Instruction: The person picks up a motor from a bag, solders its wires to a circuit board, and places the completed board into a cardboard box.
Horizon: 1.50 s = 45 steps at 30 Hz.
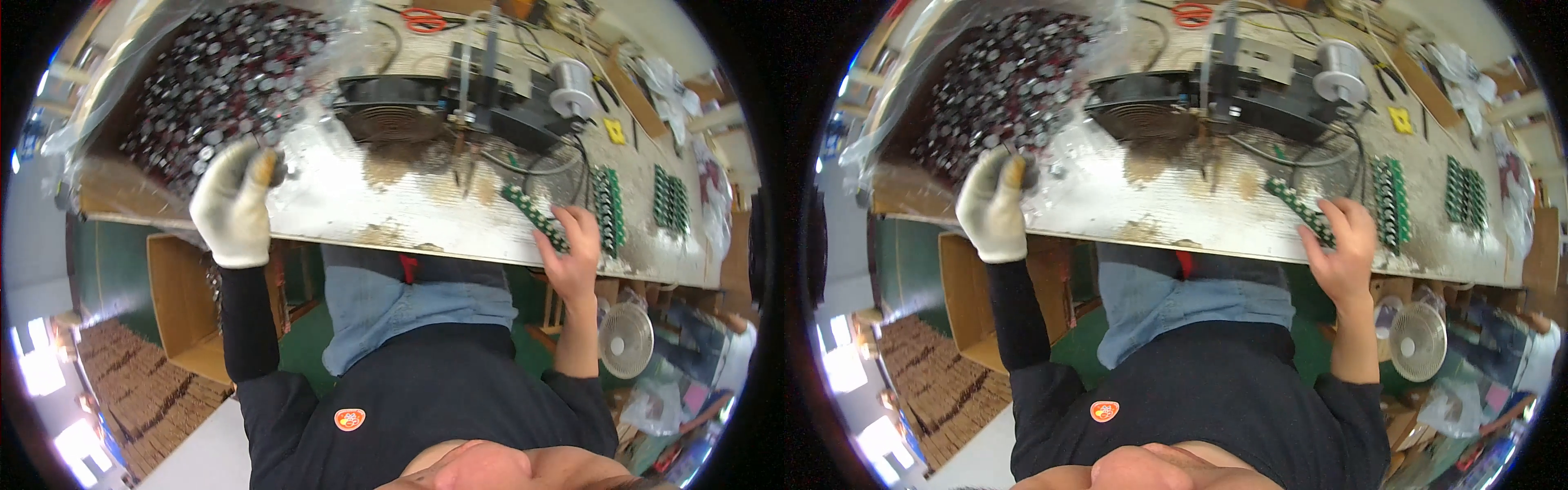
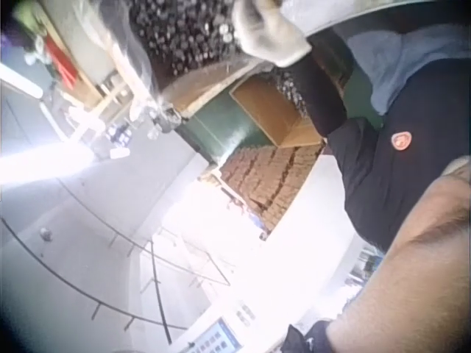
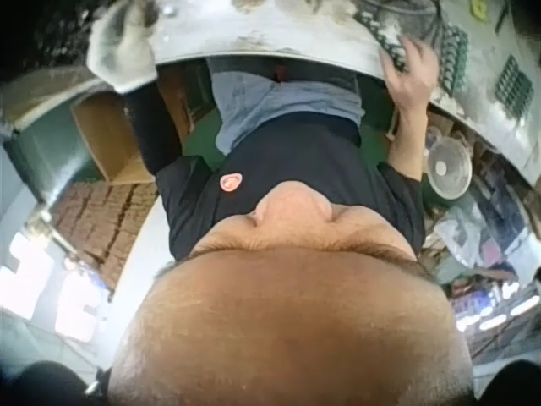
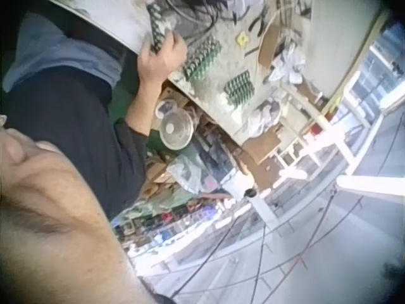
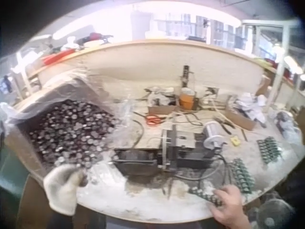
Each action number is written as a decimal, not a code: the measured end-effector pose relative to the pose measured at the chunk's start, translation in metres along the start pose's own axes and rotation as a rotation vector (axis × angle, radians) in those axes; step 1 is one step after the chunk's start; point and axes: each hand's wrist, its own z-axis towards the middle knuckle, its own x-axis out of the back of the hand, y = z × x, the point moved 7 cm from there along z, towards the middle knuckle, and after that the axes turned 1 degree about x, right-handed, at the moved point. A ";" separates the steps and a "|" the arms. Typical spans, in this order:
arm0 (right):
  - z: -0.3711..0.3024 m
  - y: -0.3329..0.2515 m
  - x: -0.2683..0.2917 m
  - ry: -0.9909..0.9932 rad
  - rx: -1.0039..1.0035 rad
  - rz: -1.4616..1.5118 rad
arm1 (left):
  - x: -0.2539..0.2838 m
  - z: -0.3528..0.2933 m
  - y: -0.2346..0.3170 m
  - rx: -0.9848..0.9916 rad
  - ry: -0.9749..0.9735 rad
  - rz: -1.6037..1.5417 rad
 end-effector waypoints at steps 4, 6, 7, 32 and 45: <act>0.021 -0.007 -0.020 -0.162 0.039 0.017 | -0.055 -0.046 -0.025 -0.263 -0.190 0.498; 0.022 0.001 -0.025 -0.175 0.021 0.036 | -0.080 -0.061 -0.022 -0.292 -0.301 0.455; 0.022 0.003 -0.025 -0.187 0.007 0.065 | -0.091 -0.072 -0.035 -0.065 -0.342 0.368; -0.002 -0.042 -0.095 -0.364 -0.652 1.283 | -0.150 -0.109 -0.059 0.512 -0.419 -0.057; -0.001 -0.049 -0.097 -0.338 -0.580 1.306 | -0.160 -0.110 -0.063 0.758 -0.389 -0.360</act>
